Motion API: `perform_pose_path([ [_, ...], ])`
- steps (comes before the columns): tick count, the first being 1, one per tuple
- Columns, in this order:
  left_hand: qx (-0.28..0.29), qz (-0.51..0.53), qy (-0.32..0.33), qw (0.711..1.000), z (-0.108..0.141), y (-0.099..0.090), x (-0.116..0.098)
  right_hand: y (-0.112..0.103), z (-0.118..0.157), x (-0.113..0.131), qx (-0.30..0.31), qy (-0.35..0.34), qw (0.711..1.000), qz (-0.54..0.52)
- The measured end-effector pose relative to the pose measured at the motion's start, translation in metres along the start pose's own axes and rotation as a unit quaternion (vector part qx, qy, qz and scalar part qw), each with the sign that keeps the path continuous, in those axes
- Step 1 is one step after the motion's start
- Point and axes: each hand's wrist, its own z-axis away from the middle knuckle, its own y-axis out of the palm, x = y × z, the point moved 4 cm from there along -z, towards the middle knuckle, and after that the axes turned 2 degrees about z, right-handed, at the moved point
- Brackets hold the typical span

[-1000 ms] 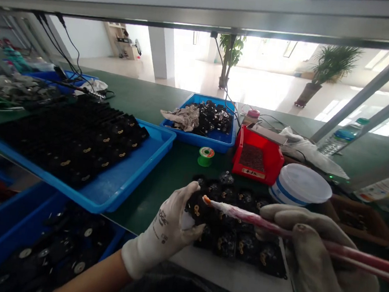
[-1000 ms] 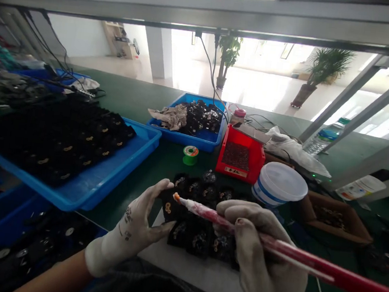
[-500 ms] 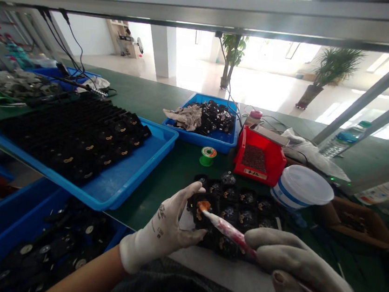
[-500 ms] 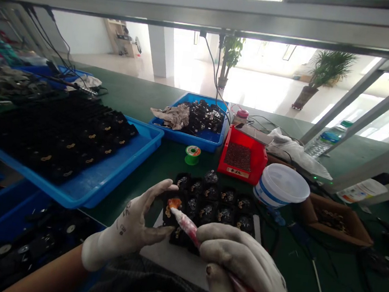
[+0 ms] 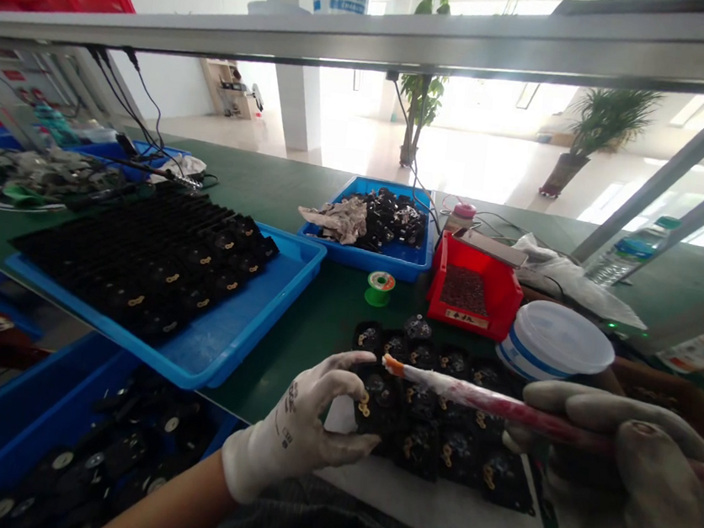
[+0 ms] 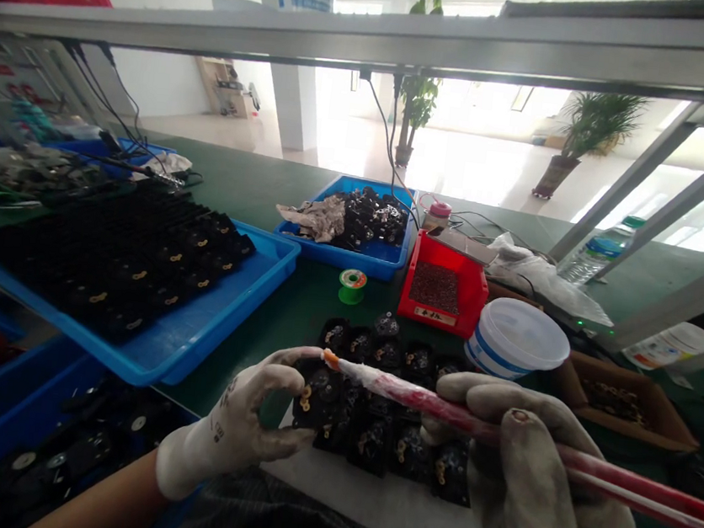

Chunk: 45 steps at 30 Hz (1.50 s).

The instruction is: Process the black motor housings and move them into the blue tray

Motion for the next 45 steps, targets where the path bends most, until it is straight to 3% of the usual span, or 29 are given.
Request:
perform_pose_path([
  [5,-0.003,-0.04,0.025,0.999,-0.001,-0.005,-0.002,-0.01,0.008,-0.001,-0.083,0.053,0.995,-0.012],
  [11,-0.009,-0.074,0.039,0.996,-0.003,-0.009,-0.005,-0.012,0.009,-0.004,-0.103,0.059,0.993,-0.022],
  [20,-0.014,-0.056,0.026,0.998,-0.001,-0.01,-0.002,-0.005,0.007,-0.006,-0.069,0.027,0.996,-0.04],
  [24,-0.029,-0.035,0.019,0.999,0.001,-0.011,-0.001,-0.007,0.008,-0.009,-0.077,0.043,0.995,-0.05],
  [35,0.021,-0.095,0.028,0.995,0.002,-0.01,-0.002,0.004,0.005,-0.004,-0.059,0.033,0.997,-0.045],
  [41,-0.052,-0.061,-0.002,0.997,0.008,-0.013,0.006,0.006,0.009,-0.009,-0.02,-0.012,1.0,-0.009],
  [45,-0.056,-0.097,-0.021,0.993,0.013,-0.011,0.008,0.016,0.014,-0.004,0.008,-0.051,0.998,0.041],
])
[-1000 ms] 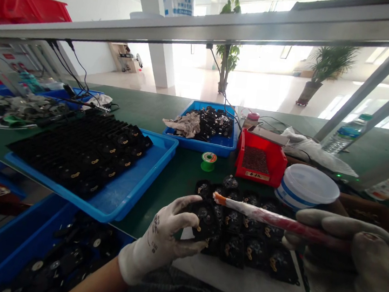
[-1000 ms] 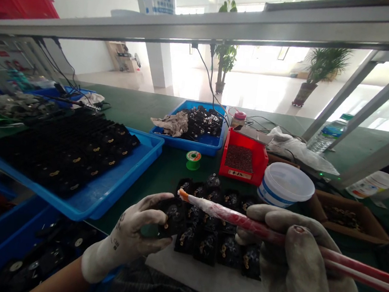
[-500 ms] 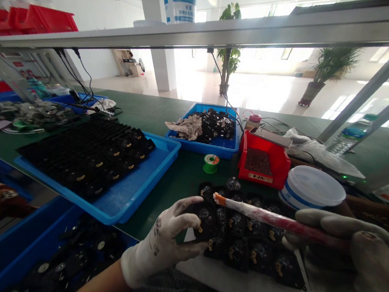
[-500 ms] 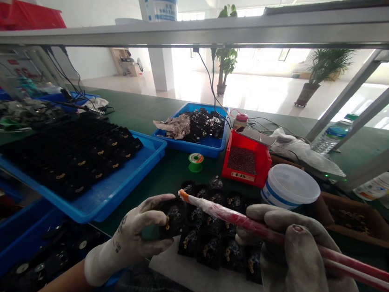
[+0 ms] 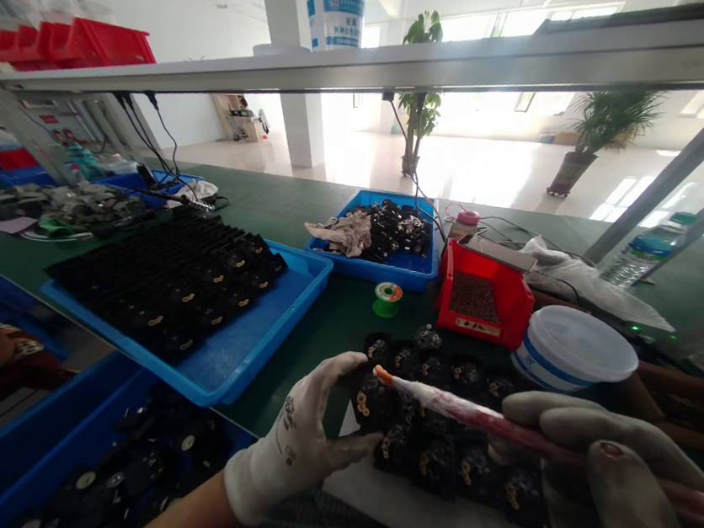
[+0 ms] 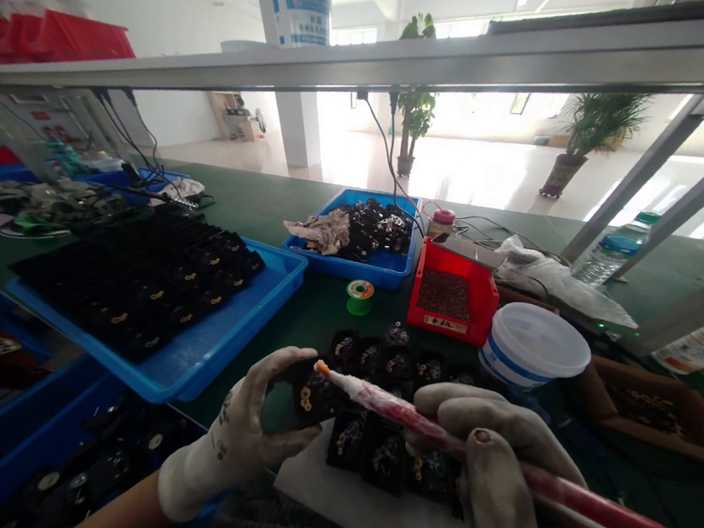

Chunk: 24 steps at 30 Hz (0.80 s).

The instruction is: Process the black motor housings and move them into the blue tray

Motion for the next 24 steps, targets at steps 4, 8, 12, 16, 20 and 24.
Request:
perform_pose_path([
  [4,0.017,-0.028,0.006,0.999,0.002,0.003,-0.001,0.014,0.003,0.014,0.088,-0.063,0.991,0.083],
  [8,0.027,-0.028,0.001,0.999,0.0,0.005,0.002,0.021,0.007,0.022,0.187,-0.138,0.957,0.175],
  [12,0.042,-0.003,-0.005,0.999,0.0,0.005,0.006,0.025,0.007,0.024,0.231,-0.133,0.948,0.174],
  [16,0.084,0.069,-0.056,0.993,0.0,0.002,0.012,0.029,-0.004,0.03,0.266,-0.131,0.945,0.137],
  [20,0.134,0.123,-0.078,0.98,-0.004,-0.004,0.012,0.028,-0.019,0.028,0.383,-0.091,0.914,0.096],
  [24,0.188,0.114,-0.064,0.973,-0.012,-0.008,0.004,0.028,-0.03,0.024,0.522,-0.025,0.848,0.091],
])
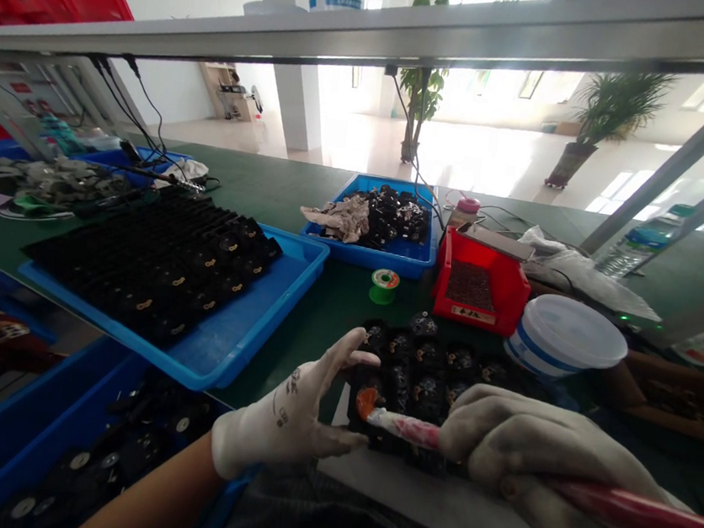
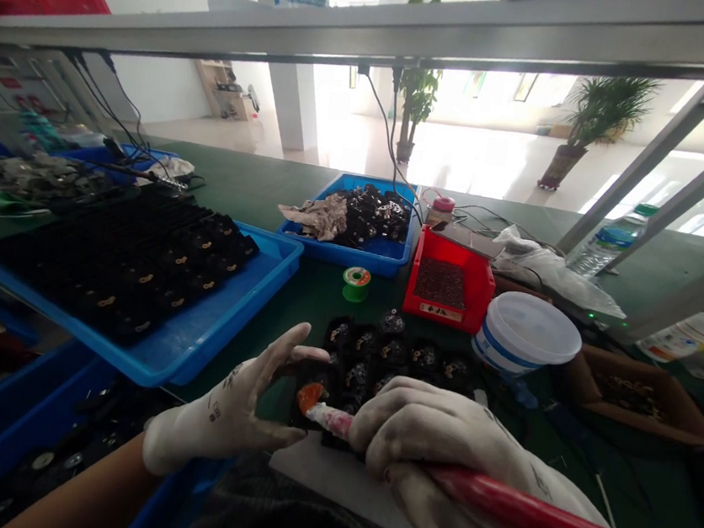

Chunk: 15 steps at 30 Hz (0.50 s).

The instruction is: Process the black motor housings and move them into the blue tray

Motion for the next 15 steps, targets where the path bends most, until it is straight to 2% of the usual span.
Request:
perform_pose_path([
  [5,0.053,-0.034,0.059,0.996,-0.004,0.005,-0.018,-0.006,-0.016,0.011,0.099,-0.009,0.995,-0.018],
  [7,0.058,-0.04,0.077,0.995,-0.004,0.008,-0.019,-0.005,-0.019,0.012,0.097,0.01,0.995,-0.024],
  [8,0.055,-0.04,0.075,0.995,-0.003,0.009,-0.018,-0.006,-0.02,0.011,0.076,0.021,0.996,-0.029],
  [9,0.05,-0.038,0.064,0.996,-0.003,0.009,-0.015,-0.006,-0.019,0.009,0.035,0.031,0.998,-0.034],
  [11,0.031,-0.034,0.037,0.998,0.0,0.009,-0.007,-0.01,-0.015,0.002,-0.104,0.045,0.993,-0.044],
  [13,0.008,-0.03,0.014,0.999,0.003,0.009,0.001,-0.013,-0.005,-0.008,-0.269,0.063,0.959,-0.063],
  [15,-0.024,-0.027,0.003,0.999,0.006,0.009,0.006,-0.01,0.004,-0.018,-0.379,0.09,0.916,-0.095],
])
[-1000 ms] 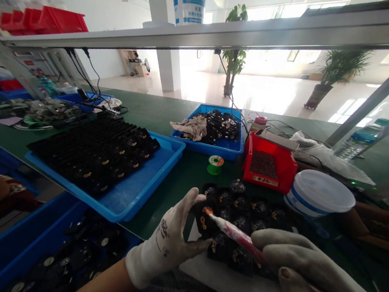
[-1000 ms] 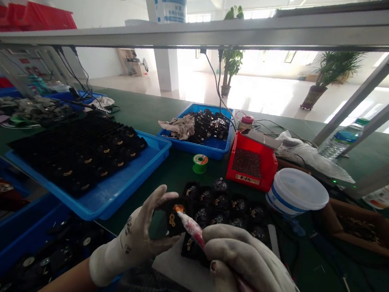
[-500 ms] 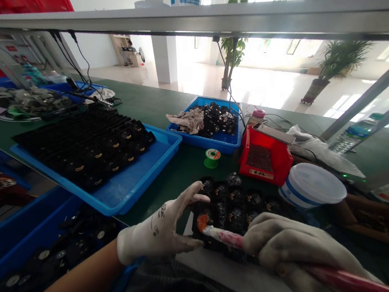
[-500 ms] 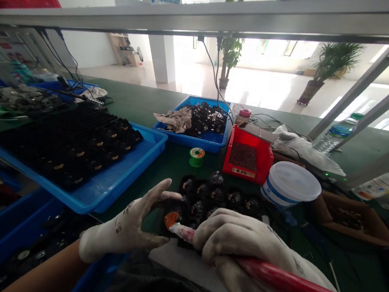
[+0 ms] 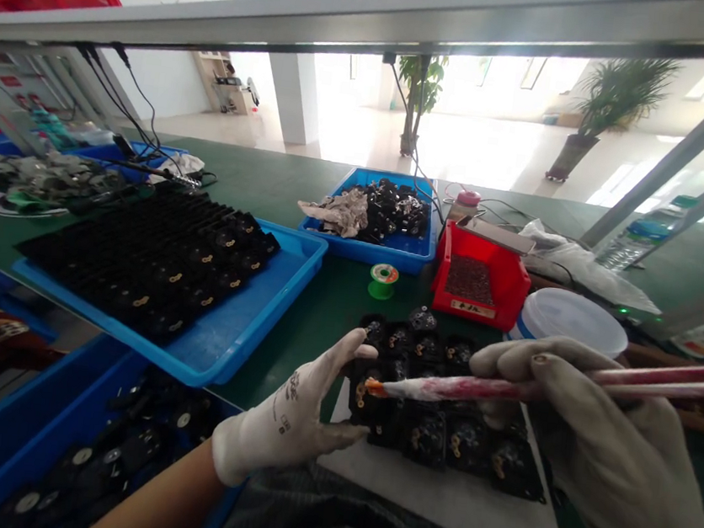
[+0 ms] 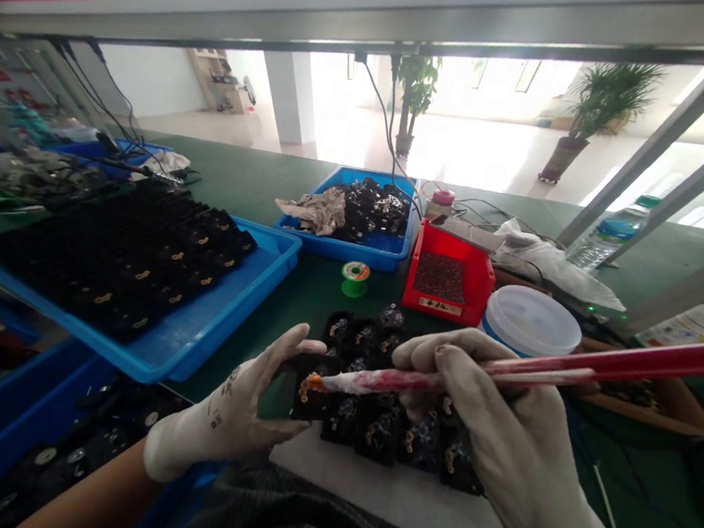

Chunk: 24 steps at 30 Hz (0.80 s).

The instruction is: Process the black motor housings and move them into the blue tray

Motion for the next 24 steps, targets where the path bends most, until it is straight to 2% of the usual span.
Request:
perform_pose_path([
  [4,-0.084,-0.012,-0.002,0.996,0.002,0.004,0.001,0.004,0.015,-0.016,-0.096,0.042,0.994,-0.042],
  [7,-0.135,-0.009,-0.001,0.991,0.001,0.006,-0.002,0.007,0.029,-0.026,-0.129,0.075,0.987,-0.061],
  [9,-0.149,-0.001,-0.008,0.989,0.0,0.007,-0.003,0.009,0.036,-0.032,-0.134,0.097,0.984,-0.071],
  [13,-0.133,-0.009,-0.004,0.991,-0.001,0.008,-0.004,0.01,0.033,-0.034,-0.092,0.093,0.991,-0.039],
  [19,-0.06,-0.019,0.0,0.998,0.005,0.009,-0.002,0.014,0.011,-0.016,-0.002,0.055,0.998,0.022],
  [24,-0.063,-0.017,-0.026,0.998,0.01,0.005,0.004,0.016,0.008,-0.011,-0.029,0.022,0.999,-0.001],
])
